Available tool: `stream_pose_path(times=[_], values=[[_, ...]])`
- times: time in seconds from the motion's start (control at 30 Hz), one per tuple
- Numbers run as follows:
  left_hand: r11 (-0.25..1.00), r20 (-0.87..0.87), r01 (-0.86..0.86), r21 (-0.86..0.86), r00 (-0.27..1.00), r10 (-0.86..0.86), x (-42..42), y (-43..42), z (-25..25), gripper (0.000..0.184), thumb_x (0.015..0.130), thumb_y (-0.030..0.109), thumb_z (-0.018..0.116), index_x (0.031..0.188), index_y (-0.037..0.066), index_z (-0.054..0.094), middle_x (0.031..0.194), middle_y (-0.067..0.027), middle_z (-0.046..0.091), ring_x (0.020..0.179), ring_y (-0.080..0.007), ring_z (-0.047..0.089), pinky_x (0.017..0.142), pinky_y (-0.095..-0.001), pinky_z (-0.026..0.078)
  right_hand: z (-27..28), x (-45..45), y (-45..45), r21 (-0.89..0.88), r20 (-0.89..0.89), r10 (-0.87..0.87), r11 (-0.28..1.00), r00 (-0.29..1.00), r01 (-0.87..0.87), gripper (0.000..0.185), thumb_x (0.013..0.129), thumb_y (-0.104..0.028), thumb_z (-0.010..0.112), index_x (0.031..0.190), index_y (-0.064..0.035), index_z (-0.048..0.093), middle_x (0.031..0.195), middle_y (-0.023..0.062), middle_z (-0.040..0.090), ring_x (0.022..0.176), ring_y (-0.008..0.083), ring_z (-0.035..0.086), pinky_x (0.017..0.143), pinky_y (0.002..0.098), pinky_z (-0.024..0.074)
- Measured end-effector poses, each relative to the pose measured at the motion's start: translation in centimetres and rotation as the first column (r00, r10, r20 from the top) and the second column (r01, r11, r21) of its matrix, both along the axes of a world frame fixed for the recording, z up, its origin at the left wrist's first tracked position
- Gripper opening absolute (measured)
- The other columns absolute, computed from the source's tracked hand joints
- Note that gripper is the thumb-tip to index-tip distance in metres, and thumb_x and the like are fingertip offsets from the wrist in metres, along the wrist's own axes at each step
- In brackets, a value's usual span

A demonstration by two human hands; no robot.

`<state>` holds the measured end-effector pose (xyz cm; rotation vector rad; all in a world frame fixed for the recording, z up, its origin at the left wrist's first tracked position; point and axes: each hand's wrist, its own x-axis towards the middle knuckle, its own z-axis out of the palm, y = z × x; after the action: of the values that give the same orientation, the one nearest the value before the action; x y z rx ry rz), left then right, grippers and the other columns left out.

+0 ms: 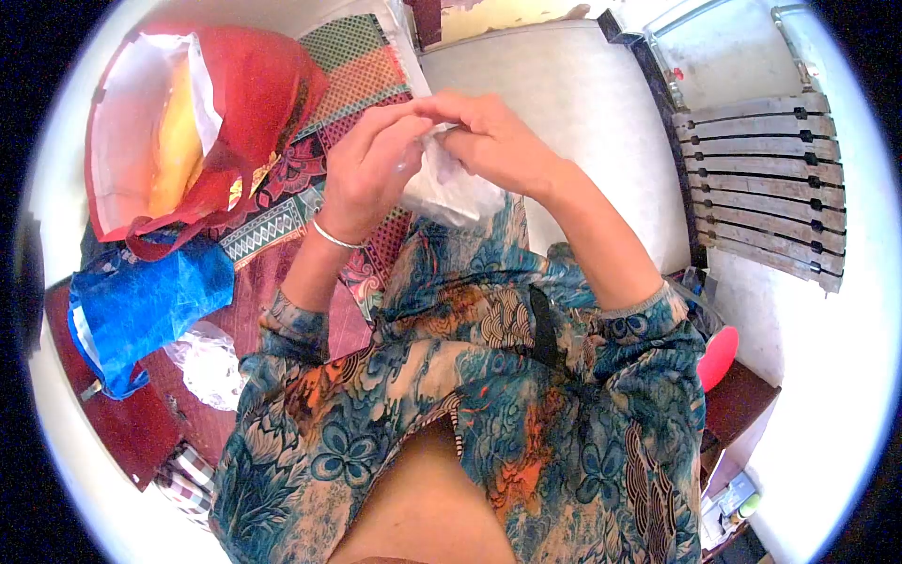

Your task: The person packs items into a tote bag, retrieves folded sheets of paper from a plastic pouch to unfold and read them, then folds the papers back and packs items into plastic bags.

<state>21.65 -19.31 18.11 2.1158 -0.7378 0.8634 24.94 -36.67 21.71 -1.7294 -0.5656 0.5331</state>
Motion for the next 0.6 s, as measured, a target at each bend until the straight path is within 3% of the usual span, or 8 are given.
stream_pose_path(times=[0.07,0.17,0.27,0.37,0.47,0.6], values=[[0.997,0.001,-0.038,-0.066,0.999,0.038,-0.3,-0.1,-0.5,0.021,0.067,0.007,0.066,0.086,0.006,0.057,0.082,-0.0074,0.056,0.071,-0.0241,0.058,0.06,-0.0336,0.046,-0.7,-0.2,-0.4,0.001,-0.065,0.018,1.0,0.998,-0.018,0.032,0.087,-0.003,0.046,0.116,-0.0041,0.059,0.078,-0.0005,0.057,0.064,0.0052,0.05,0.057,0.0203,0.0415],[0.996,0.014,-0.036,0.08,0.999,0.035,-0.3,0.8,-0.2,0.018,0.064,0.006,0.071,0.076,0.005,0.058,0.078,-0.0074,0.057,0.069,-0.0242,0.057,0.058,-0.0333,0.047,-0.6,-0.5,-1.0,-0.145,-0.027,0.028,0.989,0.999,-0.032,0.026,0.085,-0.008,0.049,0.109,-0.0031,0.059,0.084,0.0057,0.061,0.073,0.0169,0.056,0.065,0.0287,0.0463],[0.969,0.011,-0.02,0.248,1.0,0.018,-0.5,1.2,-0.4,0.018,0.068,0.016,0.069,0.069,0.008,0.052,0.076,-0.0042,0.052,0.065,-0.0211,0.052,0.055,-0.0331,0.039,-2.1,-0.3,-1.4,-0.19,0.44,0.027,0.98,0.898,0.063,0.02,0.087,-0.012,0.049,0.101,-0.0044,0.061,0.087,0.0099,0.062,0.076,0.0258,0.059,0.068,0.0339,0.0474],[0.961,0.01,-0.014,0.278,1.0,0.012,-0.6,1.2,-0.4,0.021,0.069,0.017,0.069,0.065,0.009,0.049,0.075,-0.003,0.052,0.065,-0.0209,0.051,0.056,-0.0332,0.038,-1.9,-0.5,-1.7,-0.364,0.649,0.022,0.887,0.76,0.284,0.017,0.088,-0.013,0.047,0.095,-0.0057,0.06,0.091,0.013,0.062,0.083,0.033,0.058,0.073,0.0388,0.0472],[0.971,-0.047,0.004,0.239,0.999,0.007,-1.4,2.0,0.8,0.012,0.071,0.008,0.066,0.071,0.005,0.055,0.079,-0.0073,0.057,0.07,-0.025,0.055,0.06,-0.0359,0.042,-3.6,1.4,-3.4,-0.444,0.662,-0.031,0.789,0.749,0.425,0.017,0.087,-0.015,0.047,0.093,-0.0065,0.06,0.091,0.0128,0.062,0.086,0.0327,0.059,0.074,0.0404,0.0473],[0.99,-0.096,0.065,0.127,0.994,-0.053,-1.4,1.6,0.7,0.008,0.075,0.007,0.062,0.073,0.003,0.056,0.087,-0.0081,0.06,0.081,-0.0264,0.057,0.071,-0.0345,0.045,-4.0,2.1,-3.8,-0.533,0.489,-0.09,0.757,0.868,0.379,0.02,0.087,-0.019,0.047,0.094,-0.0075,0.061,0.09,0.0138,0.063,0.085,0.0336,0.059,0.074,0.042,0.0469]])
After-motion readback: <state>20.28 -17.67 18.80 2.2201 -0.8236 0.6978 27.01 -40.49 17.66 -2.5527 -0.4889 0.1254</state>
